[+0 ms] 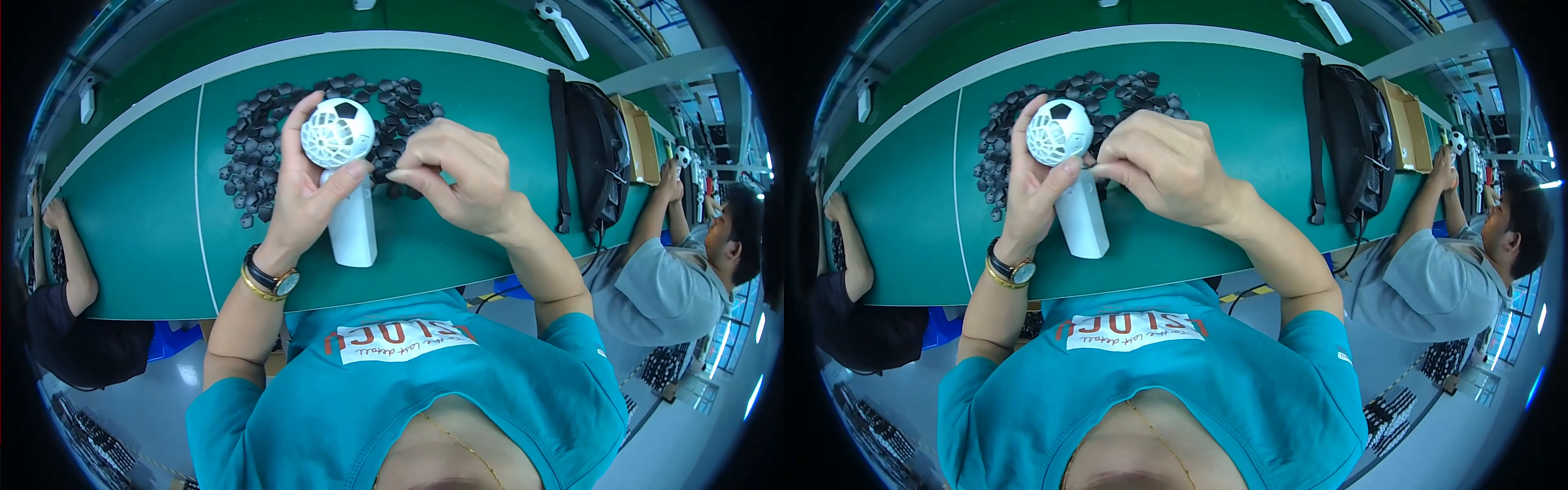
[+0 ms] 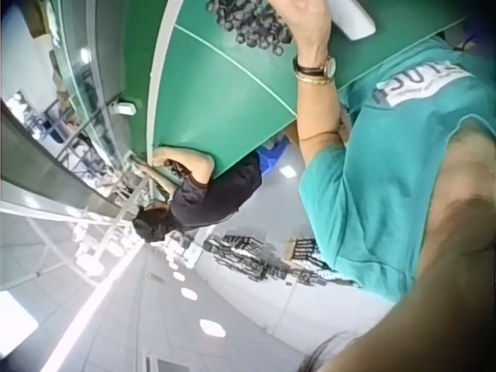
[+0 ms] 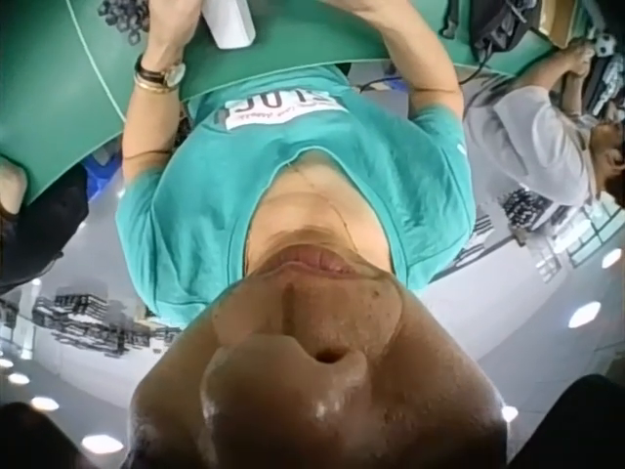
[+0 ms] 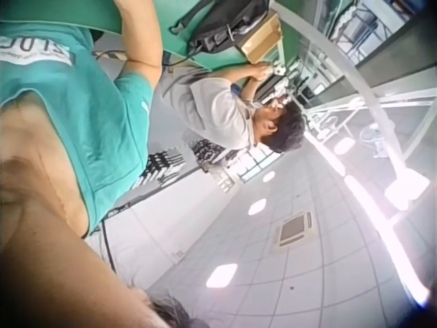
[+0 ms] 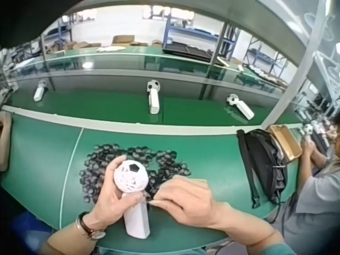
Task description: Assembling small handheld fans or electronic devices at a factory workbench.
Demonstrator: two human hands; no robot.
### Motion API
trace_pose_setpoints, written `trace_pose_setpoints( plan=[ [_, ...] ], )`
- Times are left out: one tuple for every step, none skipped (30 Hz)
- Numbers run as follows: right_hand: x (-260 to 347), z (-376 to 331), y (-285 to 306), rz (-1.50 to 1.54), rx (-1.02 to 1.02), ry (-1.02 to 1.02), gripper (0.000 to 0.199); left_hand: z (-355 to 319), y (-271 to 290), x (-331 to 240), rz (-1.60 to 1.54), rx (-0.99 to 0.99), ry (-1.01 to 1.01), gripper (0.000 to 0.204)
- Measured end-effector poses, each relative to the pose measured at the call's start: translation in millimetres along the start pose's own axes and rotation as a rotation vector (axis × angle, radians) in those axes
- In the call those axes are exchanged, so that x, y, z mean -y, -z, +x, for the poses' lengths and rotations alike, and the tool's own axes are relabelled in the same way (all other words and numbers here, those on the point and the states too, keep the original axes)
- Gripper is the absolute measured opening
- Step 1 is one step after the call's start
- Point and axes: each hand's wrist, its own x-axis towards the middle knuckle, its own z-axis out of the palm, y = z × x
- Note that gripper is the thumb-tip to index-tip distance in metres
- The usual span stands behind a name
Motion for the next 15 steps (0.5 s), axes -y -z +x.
trace_pose_setpoints(
  plan=[
    [-0.5, 3.2, -2.5, 0.007, -0.002, 0.011, 0.017, 0.0, -0.1, -0.2, 0.007, -0.008, -0.02, 0.079],
    [-0.8, 6.5, -4.3, 0.002, 0.046, -0.051, 0.016, -0.5, 0.6, -0.9, 0.015, -0.014, -0.028, 0.079],
    [-1.0, 9.6, -5.9, -0.005, 0.094, -0.112, 0.015, -1.4, 1.5, -1.8, 0.007, 0.004, -0.013, 0.079],
    [-2.1, 12.2, -6.2, -0.013, 0.145, -0.177, 0.015, -1.6, 1.2, -1.9, -0.004, 0.021, 0.005, 0.08],
    [-3.4, 14.5, -6.5, -0.011, 0.147, -0.17, 0.015, -1.9, 1.4, -2.2, -0.017, 0.039, 0.022, 0.08],
    [-4.9, 16.7, -6.7, -0.001, 0.172, -0.186, 0.014, -2.3, 1.8, -2.5, -0.017, 0.035, 0.017, 0.08],
    [-6.3, 18.6, -6.8, 0.009, 0.197, -0.202, 0.013, -2.9, 2.0, -2.6, -0.027, 0.04, 0.035, 0.08],
    [-7.2, 19.9, -6.8, 0.018, 0.222, -0.219, 0.013, -3.5, 2.1, -2.4, -0.038, 0.045, 0.053, 0.08],
    [-7.3, 21.4, -6.0, 0.017, 0.224, -0.215, 0.013, -3.5, 2.3, -2.8, -0.049, 0.052, 0.072, 0.08],
    [-7.5, 22.5, -5.1, 0.017, 0.236, -0.224, 0.012, -3.0, 2.6, -2.8, -0.05, 0.05, 0.068, 0.08],
    [-7.6, 23.2, -4.3, 0.017, 0.248, -0.233, 0.012, -2.6, 3.0, -2.6, -0.044, 0.052, 0.061, 0.08],
    [-7.6, 23.7, -3.9, 0.018, 0.26, -0.243, 0.012, -2.4, 3.5, -2.1, -0.038, 0.054, 0.055, 0.08],
    [-7.8, 23.7, -4.2, 0.017, 0.262, -0.241, 0.012, -2.6, 3.8, -1.5, -0.032, 0.057, 0.048, 0.08],
    [-8.4, 24.1, -4.5, 0.026, 0.257, -0.249, 0.012, -2.2, 4.1, -1.3, -0.033, 0.058, 0.046, 0.08],
    [-8.9, 24.0, -5.1, 0.036, 0.251, -0.257, 0.012, -2.1, 4.6, -0.8, -0.03, 0.061, 0.048, 0.081]
  ],
)
